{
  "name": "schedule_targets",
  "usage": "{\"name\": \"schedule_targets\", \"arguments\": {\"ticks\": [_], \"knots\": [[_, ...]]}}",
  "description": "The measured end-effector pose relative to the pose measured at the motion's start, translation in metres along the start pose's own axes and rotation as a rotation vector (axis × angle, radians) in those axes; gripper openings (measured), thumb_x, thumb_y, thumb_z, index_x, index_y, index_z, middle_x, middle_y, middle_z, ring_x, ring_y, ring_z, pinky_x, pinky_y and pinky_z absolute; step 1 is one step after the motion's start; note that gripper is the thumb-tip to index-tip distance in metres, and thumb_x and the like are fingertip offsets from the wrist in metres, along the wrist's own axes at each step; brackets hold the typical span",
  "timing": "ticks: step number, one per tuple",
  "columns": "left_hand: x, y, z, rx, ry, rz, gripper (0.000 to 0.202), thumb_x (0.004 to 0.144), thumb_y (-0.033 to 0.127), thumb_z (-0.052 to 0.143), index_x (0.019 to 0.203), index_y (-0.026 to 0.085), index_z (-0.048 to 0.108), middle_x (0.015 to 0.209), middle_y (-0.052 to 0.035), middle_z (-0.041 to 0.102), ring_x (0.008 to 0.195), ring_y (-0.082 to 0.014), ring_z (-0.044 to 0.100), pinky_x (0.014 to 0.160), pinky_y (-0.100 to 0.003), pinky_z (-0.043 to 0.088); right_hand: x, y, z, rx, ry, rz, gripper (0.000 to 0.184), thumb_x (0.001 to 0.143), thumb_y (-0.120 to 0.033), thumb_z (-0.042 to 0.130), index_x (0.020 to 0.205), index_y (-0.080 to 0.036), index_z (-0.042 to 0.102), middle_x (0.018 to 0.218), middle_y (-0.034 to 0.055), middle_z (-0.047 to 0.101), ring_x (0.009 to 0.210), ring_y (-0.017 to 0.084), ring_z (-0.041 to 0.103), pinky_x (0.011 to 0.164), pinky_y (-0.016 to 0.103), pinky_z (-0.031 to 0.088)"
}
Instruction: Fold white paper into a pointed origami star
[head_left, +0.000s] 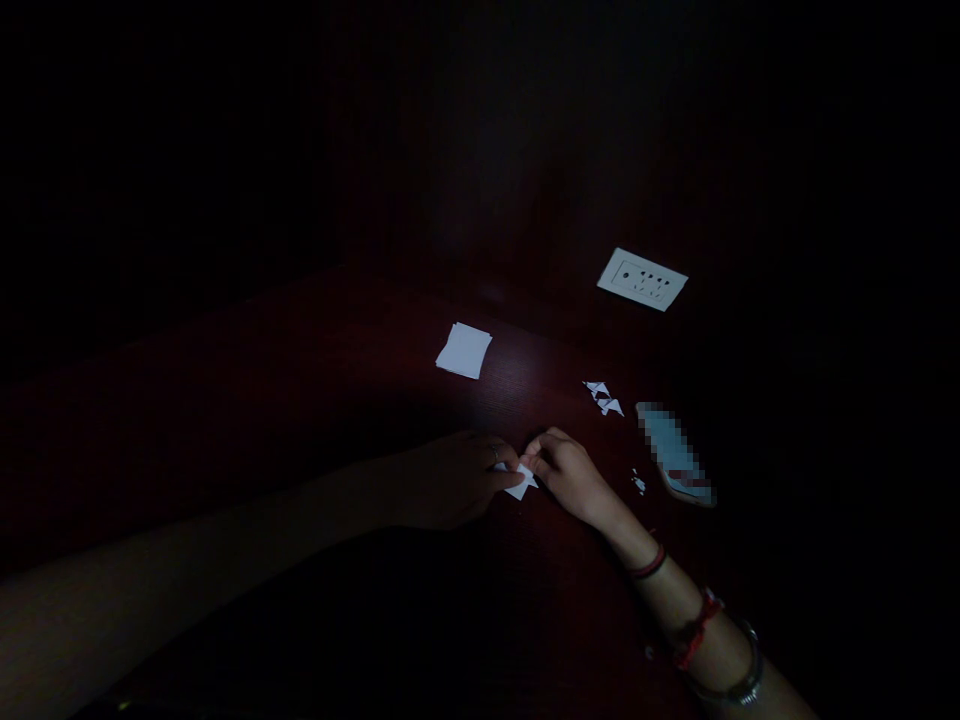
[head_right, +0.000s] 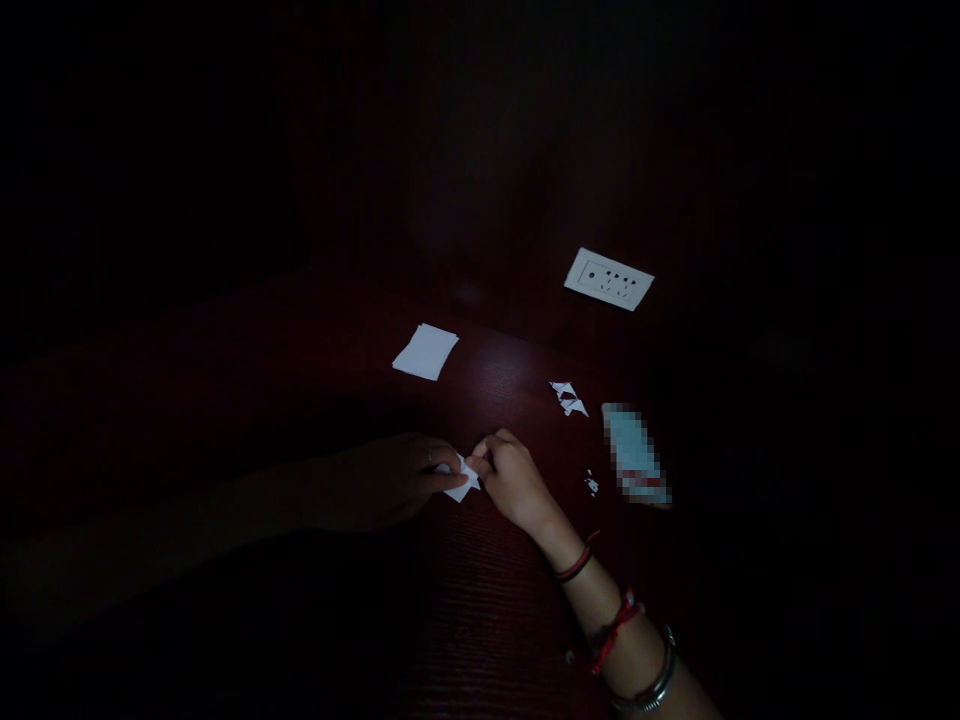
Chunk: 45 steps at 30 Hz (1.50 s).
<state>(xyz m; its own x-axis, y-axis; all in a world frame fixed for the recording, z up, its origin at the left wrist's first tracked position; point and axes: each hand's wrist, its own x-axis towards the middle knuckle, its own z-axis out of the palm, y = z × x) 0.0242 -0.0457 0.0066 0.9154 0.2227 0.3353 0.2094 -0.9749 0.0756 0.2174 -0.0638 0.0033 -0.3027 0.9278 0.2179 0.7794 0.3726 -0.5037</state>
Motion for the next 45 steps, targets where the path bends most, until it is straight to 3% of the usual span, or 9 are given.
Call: {"name": "schedule_targets", "arguments": {"ticks": [18, 35, 41, 45], "knots": [[0.001, -0.001, 0.001, -0.01, -0.015, -0.006, 0.041, 0.071, 0.008, 0.045, 0.112, 0.016, 0.043, 0.112, -0.008, 0.047, 0.105, -0.0226, 0.04, 0.087, -0.035, 0.032, 0.003, 0.0, 0.001, -0.051, -0.019, 0.024, 0.008, 0.076, -0.015, 0.048, 0.071, -0.016, 0.054, 0.074, 0.0028, 0.052, 0.069, 0.012, 0.05, 0.065, 0.024, 0.039], [-0.001, -0.002, 0.003, 0.04, -0.051, -0.039, 0.035, 0.077, 0.014, 0.044, 0.112, 0.019, 0.044, 0.111, -0.0049, 0.049, 0.101, -0.0206, 0.042, 0.085, -0.033, 0.031, 0.004, 0.006, -0.001, 0.009, -0.001, 0.059, 0.012, 0.074, -0.021, 0.052, 0.066, -0.015, 0.056, 0.066, 0.0004, 0.052, 0.061, 0.01, 0.048, 0.057, 0.021, 0.037], [-0.001, -0.002, 0.006, 0.011, -0.025, -0.045, 0.036, 0.076, 0.013, 0.043, 0.111, 0.018, 0.045, 0.112, -0.0045, 0.048, 0.1, -0.0199, 0.042, 0.084, -0.032, 0.031, 0.003, 0.013, -0.007, 0.082, -0.038, 0.002, 0.008, 0.074, -0.02, 0.052, 0.069, -0.015, 0.057, 0.066, -0.0003, 0.052, 0.063, 0.01, 0.049, 0.058, 0.021, 0.038], [-0.002, -0.002, 0.007, 0.004, -0.038, -0.046, 0.036, 0.076, 0.013, 0.042, 0.112, 0.018, 0.044, 0.112, -0.0047, 0.047, 0.099, -0.0202, 0.042, 0.084, -0.032, 0.031, -0.001, 0.008, -0.009, 0.009, 0.042, -0.054, 0.005, 0.073, -0.019, 0.054, 0.072, -0.015, 0.057, 0.066, -0.0002, 0.051, 0.062, 0.01, 0.048, 0.057, 0.02, 0.038]]}}
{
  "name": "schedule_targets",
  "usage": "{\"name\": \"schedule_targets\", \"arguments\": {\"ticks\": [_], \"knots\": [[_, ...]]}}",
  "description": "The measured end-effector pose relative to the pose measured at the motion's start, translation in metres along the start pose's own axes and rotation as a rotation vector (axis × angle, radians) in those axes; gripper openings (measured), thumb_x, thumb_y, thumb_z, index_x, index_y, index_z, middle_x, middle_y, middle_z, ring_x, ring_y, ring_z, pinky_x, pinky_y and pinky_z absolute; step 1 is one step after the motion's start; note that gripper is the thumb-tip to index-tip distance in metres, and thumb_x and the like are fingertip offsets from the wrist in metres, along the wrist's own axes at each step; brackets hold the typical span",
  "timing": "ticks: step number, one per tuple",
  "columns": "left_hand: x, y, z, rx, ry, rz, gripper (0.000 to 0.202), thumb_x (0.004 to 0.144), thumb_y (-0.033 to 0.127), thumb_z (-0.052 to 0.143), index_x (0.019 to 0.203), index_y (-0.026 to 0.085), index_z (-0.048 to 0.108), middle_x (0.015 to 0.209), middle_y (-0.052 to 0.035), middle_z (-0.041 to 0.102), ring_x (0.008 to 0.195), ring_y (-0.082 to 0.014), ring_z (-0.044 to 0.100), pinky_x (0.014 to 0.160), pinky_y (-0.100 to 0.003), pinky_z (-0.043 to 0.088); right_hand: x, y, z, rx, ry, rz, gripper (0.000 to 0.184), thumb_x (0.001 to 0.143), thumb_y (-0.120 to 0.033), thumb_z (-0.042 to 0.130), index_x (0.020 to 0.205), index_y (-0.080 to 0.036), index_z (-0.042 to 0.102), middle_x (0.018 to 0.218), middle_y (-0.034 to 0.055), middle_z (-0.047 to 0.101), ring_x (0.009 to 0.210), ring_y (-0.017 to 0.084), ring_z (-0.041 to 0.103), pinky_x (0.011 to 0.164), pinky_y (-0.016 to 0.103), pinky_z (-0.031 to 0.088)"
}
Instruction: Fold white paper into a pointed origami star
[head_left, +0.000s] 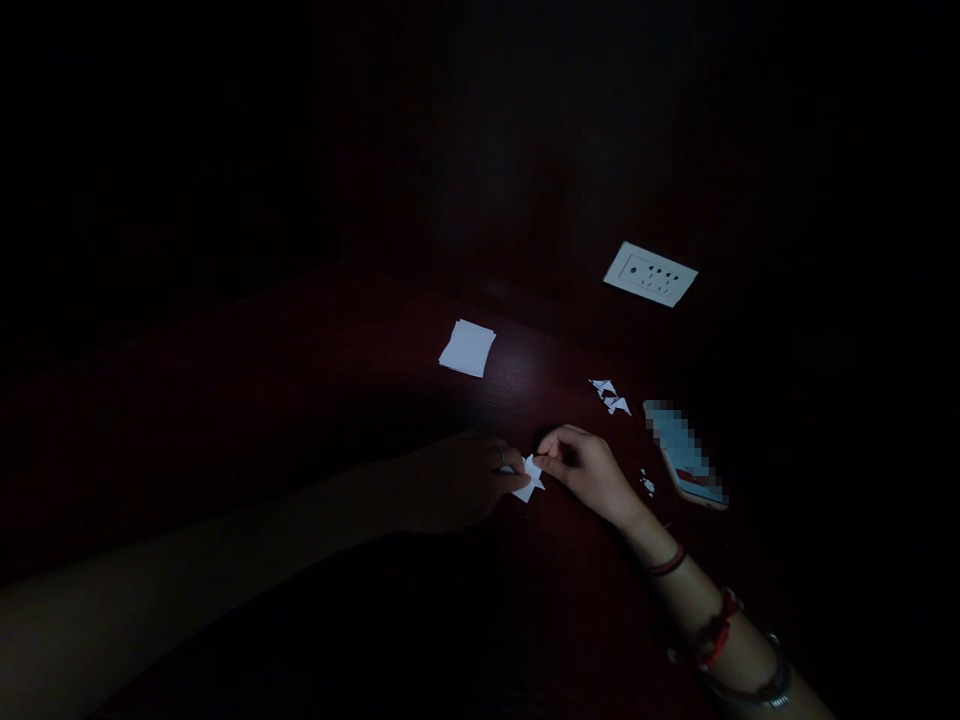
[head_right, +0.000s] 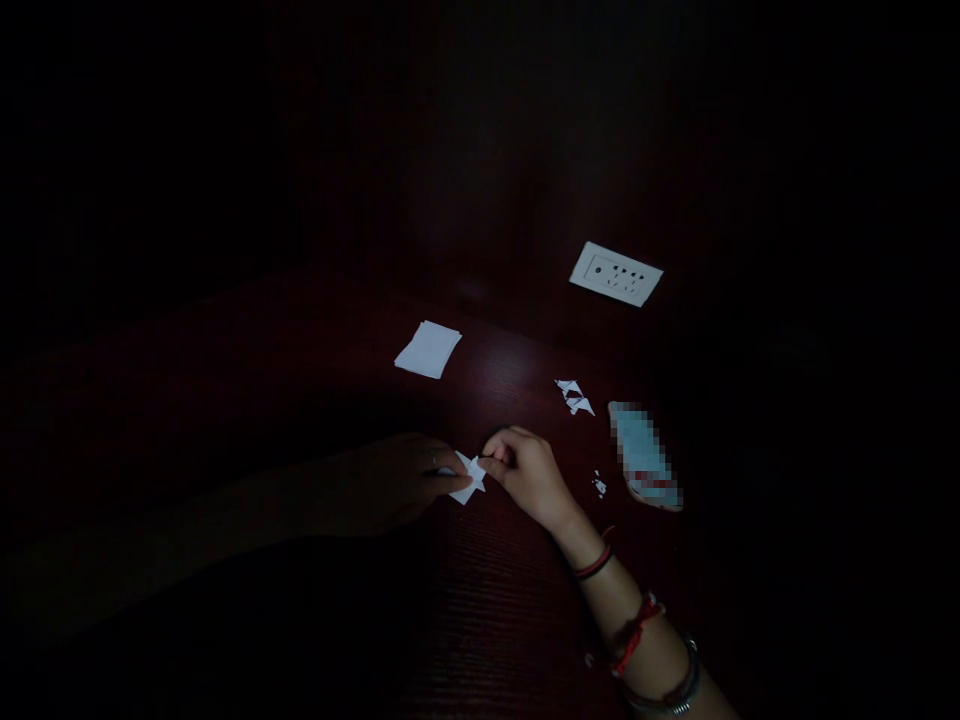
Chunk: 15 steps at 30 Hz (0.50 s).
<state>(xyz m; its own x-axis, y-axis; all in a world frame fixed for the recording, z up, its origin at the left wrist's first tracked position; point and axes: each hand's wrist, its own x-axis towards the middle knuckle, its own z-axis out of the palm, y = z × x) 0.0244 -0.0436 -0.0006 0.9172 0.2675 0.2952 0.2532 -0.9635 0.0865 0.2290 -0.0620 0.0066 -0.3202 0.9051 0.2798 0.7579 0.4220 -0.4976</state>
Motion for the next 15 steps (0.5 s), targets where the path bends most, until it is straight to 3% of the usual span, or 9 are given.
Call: {"name": "schedule_targets", "arguments": {"ticks": [2, 6, 15], "knots": [[0.0, 0.001, -0.001, 0.002, -0.003, 0.0, 0.036, 0.077, 0.013, 0.042, 0.112, 0.018, 0.044, 0.112, -0.0046, 0.047, 0.099, -0.0203, 0.042, 0.084, -0.032, 0.032, -0.003, -0.004, -0.003, -0.065, -0.002, -0.1, 0.007, 0.075, -0.017, 0.052, 0.074, -0.016, 0.058, 0.07, 0.001, 0.051, 0.065, 0.01, 0.049, 0.059, 0.02, 0.039], [0.002, 0.002, -0.003, 0.017, -0.002, -0.007, 0.037, 0.076, 0.012, 0.042, 0.113, 0.017, 0.044, 0.112, -0.005, 0.047, 0.1, -0.0201, 0.041, 0.085, -0.032, 0.032, -0.011, -0.007, -0.011, -0.209, -0.14, -0.287, 0.02, 0.079, -0.012, 0.044, 0.089, -0.019, 0.06, 0.083, 0.0031, 0.052, 0.074, 0.011, 0.05, 0.067, 0.021, 0.04], [0.001, 0.002, -0.003, 0.045, -0.007, 0.003, 0.035, 0.078, 0.014, 0.04, 0.113, 0.015, 0.045, 0.114, -0.0059, 0.047, 0.101, -0.0206, 0.041, 0.086, -0.032, 0.031, -0.015, -0.006, -0.016, -0.28, -0.206, -0.382, 0.029, 0.082, -0.015, 0.039, 0.107, -0.021, 0.054, 0.099, 0.0049, 0.053, 0.089, 0.014, 0.051, 0.078, 0.027, 0.043]]}}
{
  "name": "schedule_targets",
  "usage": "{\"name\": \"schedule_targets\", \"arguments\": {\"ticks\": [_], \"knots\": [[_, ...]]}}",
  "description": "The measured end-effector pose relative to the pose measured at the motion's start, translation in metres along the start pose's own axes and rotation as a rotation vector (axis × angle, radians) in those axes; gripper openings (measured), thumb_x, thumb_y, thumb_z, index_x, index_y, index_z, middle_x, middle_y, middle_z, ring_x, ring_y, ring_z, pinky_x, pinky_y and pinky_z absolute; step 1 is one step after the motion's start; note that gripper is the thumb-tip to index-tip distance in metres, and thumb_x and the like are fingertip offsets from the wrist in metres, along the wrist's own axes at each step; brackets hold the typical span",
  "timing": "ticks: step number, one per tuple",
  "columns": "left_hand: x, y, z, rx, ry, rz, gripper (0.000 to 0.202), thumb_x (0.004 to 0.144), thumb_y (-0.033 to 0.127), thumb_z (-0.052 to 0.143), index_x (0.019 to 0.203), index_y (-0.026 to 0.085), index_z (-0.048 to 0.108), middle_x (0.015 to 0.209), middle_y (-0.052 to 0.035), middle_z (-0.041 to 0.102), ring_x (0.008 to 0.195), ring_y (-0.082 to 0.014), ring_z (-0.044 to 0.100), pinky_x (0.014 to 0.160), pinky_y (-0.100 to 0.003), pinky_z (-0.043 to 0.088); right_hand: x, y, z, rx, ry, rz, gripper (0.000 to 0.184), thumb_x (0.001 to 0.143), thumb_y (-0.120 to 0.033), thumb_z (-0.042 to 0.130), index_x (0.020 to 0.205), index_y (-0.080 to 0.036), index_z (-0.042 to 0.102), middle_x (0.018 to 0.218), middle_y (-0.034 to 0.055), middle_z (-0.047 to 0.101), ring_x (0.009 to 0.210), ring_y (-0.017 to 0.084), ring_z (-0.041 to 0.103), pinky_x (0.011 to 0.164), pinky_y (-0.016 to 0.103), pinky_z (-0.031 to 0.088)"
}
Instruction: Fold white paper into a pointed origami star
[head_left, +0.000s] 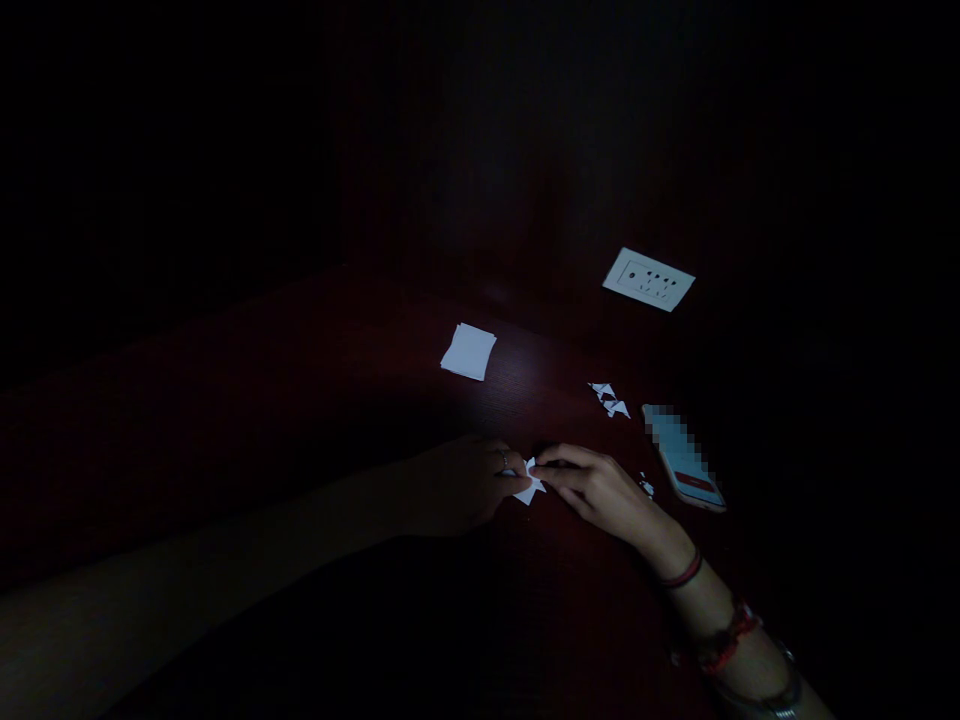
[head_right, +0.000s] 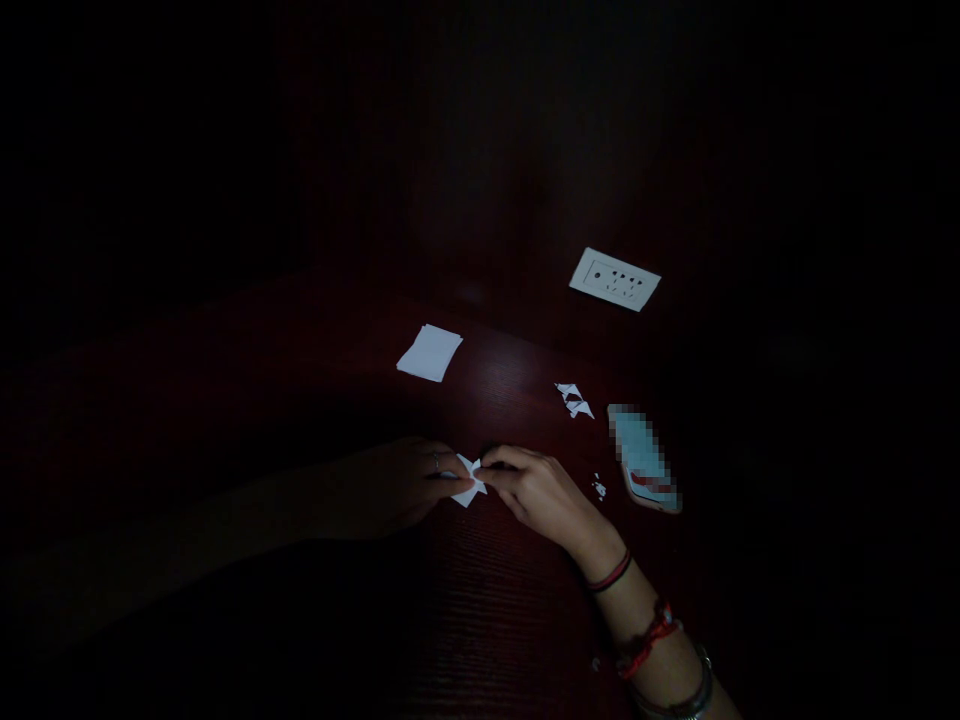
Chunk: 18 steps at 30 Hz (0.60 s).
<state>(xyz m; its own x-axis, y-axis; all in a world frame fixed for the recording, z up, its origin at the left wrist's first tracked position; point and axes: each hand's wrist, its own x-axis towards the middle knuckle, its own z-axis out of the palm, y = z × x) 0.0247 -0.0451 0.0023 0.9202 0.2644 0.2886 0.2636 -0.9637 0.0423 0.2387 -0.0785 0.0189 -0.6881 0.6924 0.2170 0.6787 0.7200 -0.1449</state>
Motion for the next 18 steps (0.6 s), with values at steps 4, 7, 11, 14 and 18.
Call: {"name": "schedule_targets", "arguments": {"ticks": [4, 7, 11, 14, 18], "knots": [[-0.0002, 0.0011, -0.0024, 0.001, 0.003, 0.002, 0.035, 0.078, 0.014, 0.041, 0.113, 0.015, 0.045, 0.113, -0.0057, 0.048, 0.101, -0.0202, 0.042, 0.087, -0.032, 0.031, 0.0008, -0.0005, -0.0009, -0.037, -0.03, -0.015, 0.03, 0.083, -0.015, 0.038, 0.109, -0.021, 0.052, 0.102, 0.0039, 0.054, 0.09, 0.014, 0.052, 0.079, 0.027, 0.043], [0.0001, 0.0019, -0.0041, -0.002, 0.009, -0.003, 0.035, 0.078, 0.014, 0.041, 0.113, 0.015, 0.046, 0.112, -0.0059, 0.049, 0.1, -0.0198, 0.043, 0.086, -0.032, 0.032, 0.0005, 0.0006, -0.0014, -0.078, -0.047, -0.018, 0.033, 0.082, -0.013, 0.039, 0.111, -0.023, 0.05, 0.104, 0.0032, 0.054, 0.091, 0.014, 0.051, 0.079, 0.027, 0.044], [0.0, 0.0017, -0.0033, 0.007, 0.012, -0.004, 0.035, 0.078, 0.013, 0.041, 0.112, 0.016, 0.046, 0.112, -0.0065, 0.048, 0.1, -0.02, 0.043, 0.085, -0.032, 0.033, -0.001, 0.0026, -0.0015, -0.125, -0.069, -0.016, 0.037, 0.083, -0.013, 0.038, 0.115, -0.028, 0.045, 0.103, 0.0015, 0.053, 0.089, 0.013, 0.052, 0.077, 0.025, 0.044], [0.0001, 0.002, -0.003, 0.013, 0.001, 0.001, 0.035, 0.078, 0.013, 0.041, 0.113, 0.015, 0.045, 0.112, -0.0067, 0.048, 0.101, -0.0201, 0.042, 0.087, -0.032, 0.032, -0.0014, 0.0031, -0.002, -0.191, -0.074, -0.009, 0.04, 0.082, -0.012, 0.04, 0.116, -0.031, 0.044, 0.099, 0.0008, 0.053, 0.085, 0.012, 0.053, 0.073, 0.024, 0.044], [-0.0002, 0.0031, -0.0047, 0.004, -0.003, 0.0, 0.034, 0.079, 0.014, 0.041, 0.113, 0.015, 0.045, 0.112, -0.0061, 0.049, 0.101, -0.0197, 0.042, 0.087, -0.032, 0.031, -0.0008, 0.0028, -0.0041, -0.245, -0.085, -0.018, 0.039, 0.081, -0.01, 0.04, 0.114, -0.03, 0.046, 0.09, 0.0009, 0.055, 0.078, 0.011, 0.053, 0.069, 0.024, 0.044]]}}
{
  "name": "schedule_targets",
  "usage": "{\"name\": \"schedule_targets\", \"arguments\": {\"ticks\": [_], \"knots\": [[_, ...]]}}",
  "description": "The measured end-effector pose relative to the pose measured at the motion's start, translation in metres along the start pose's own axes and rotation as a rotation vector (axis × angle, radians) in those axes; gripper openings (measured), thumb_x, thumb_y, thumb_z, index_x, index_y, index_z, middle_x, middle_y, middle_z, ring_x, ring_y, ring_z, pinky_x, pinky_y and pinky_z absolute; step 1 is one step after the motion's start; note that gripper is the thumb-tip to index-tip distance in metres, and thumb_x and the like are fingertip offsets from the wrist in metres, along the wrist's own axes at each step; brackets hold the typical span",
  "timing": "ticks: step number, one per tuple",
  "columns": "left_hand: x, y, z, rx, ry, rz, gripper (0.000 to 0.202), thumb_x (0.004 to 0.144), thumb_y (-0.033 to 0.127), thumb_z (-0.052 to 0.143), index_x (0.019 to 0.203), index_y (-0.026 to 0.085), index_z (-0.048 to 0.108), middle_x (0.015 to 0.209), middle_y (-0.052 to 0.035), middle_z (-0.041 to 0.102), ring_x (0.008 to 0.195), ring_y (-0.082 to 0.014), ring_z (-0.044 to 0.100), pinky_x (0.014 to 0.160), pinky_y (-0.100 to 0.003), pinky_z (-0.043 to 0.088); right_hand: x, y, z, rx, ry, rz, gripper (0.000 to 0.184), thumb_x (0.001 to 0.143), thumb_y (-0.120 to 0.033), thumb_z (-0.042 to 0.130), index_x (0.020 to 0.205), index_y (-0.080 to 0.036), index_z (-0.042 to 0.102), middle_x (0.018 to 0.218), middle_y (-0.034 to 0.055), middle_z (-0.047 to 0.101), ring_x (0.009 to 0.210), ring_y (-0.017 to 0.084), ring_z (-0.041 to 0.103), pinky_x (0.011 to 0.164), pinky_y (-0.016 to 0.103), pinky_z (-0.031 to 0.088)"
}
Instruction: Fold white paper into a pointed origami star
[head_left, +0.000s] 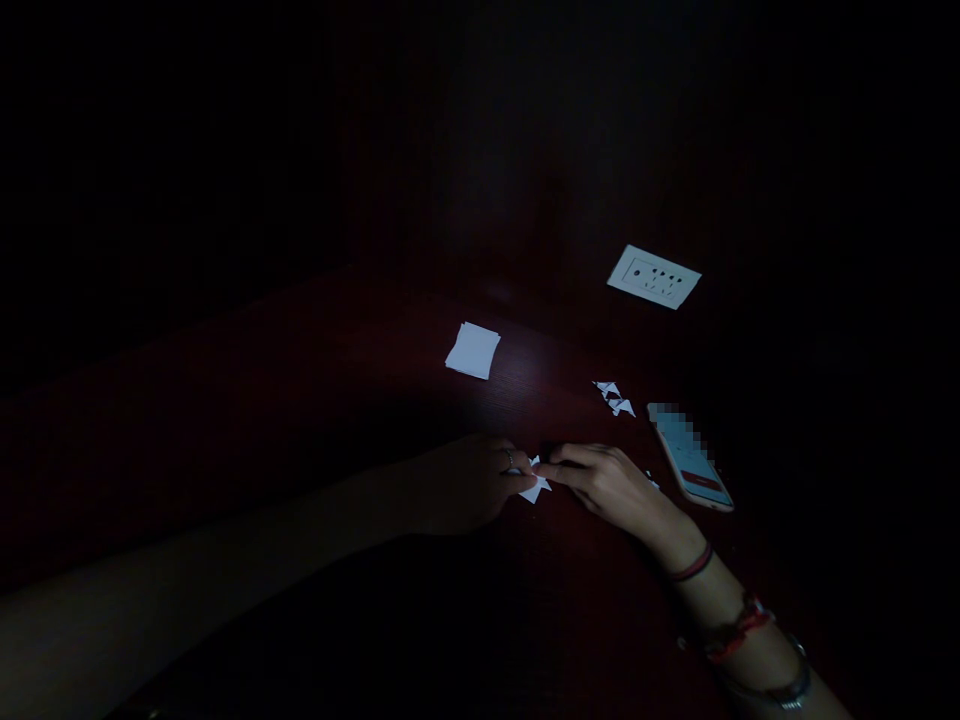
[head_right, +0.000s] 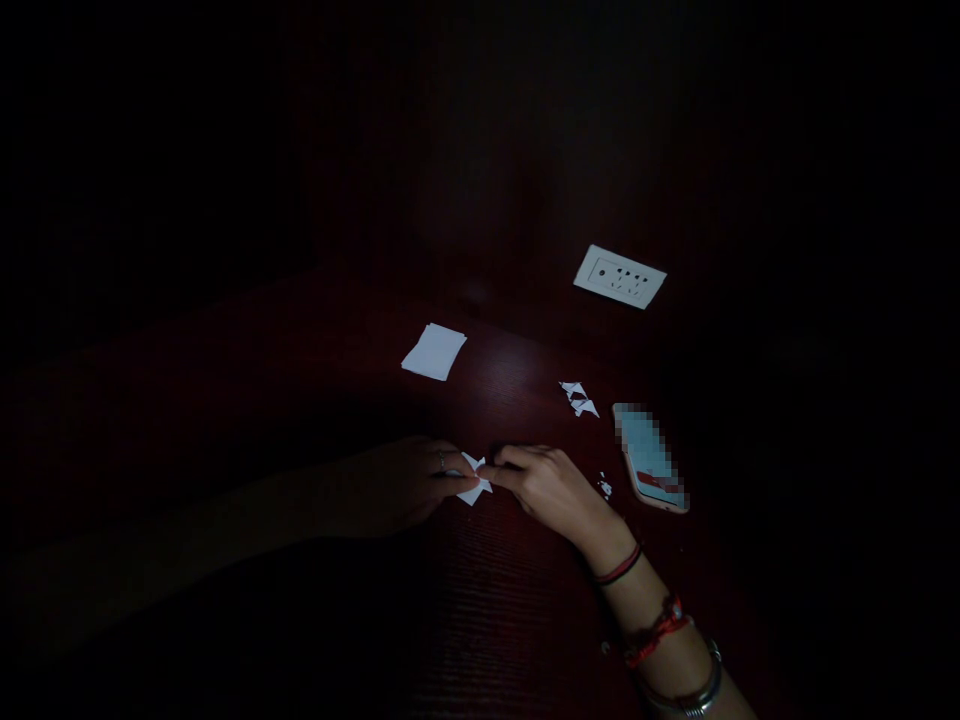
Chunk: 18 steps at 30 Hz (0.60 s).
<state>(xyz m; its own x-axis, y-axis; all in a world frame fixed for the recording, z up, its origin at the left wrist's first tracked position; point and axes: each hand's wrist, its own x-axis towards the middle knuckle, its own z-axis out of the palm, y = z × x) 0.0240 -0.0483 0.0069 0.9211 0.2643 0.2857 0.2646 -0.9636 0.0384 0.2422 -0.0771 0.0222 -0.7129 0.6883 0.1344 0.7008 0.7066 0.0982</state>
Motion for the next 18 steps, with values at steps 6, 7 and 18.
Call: {"name": "schedule_targets", "arguments": {"ticks": [6, 7, 18], "knots": [[-0.001, 0.0, 0.0, -0.001, 0.02, 0.015, 0.035, 0.078, 0.013, 0.041, 0.113, 0.015, 0.045, 0.113, -0.0069, 0.048, 0.101, -0.02, 0.043, 0.086, -0.032, 0.032, -0.002, 0.001, -0.001, -0.014, -0.013, 0.04, 0.037, 0.08, -0.01, 0.041, 0.112, -0.028, 0.048, 0.084, 0.0008, 0.054, 0.073, 0.011, 0.052, 0.065, 0.022, 0.042], [-0.001, 0.0, 0.0, -0.005, 0.021, 0.015, 0.036, 0.078, 0.013, 0.041, 0.113, 0.015, 0.045, 0.114, -0.0068, 0.048, 0.101, -0.0199, 0.043, 0.087, -0.032, 0.032, -0.003, 0.001, -0.001, -0.018, -0.013, 0.044, 0.037, 0.08, -0.01, 0.041, 0.112, -0.029, 0.048, 0.083, 0.0006, 0.054, 0.072, 0.01, 0.052, 0.064, 0.022, 0.042], [-0.002, -0.001, 0.002, -0.02, 0.018, -0.011, 0.036, 0.076, 0.012, 0.042, 0.112, 0.016, 0.046, 0.114, -0.0059, 0.047, 0.101, -0.0199, 0.041, 0.087, -0.032, 0.031, -0.012, 0.011, 0.001, -0.094, 0.02, 0.119, 0.033, 0.078, -0.01, 0.042, 0.109, -0.018, 0.052, 0.09, 0.0057, 0.055, 0.08, 0.015, 0.052, 0.074, 0.027, 0.042]]}}
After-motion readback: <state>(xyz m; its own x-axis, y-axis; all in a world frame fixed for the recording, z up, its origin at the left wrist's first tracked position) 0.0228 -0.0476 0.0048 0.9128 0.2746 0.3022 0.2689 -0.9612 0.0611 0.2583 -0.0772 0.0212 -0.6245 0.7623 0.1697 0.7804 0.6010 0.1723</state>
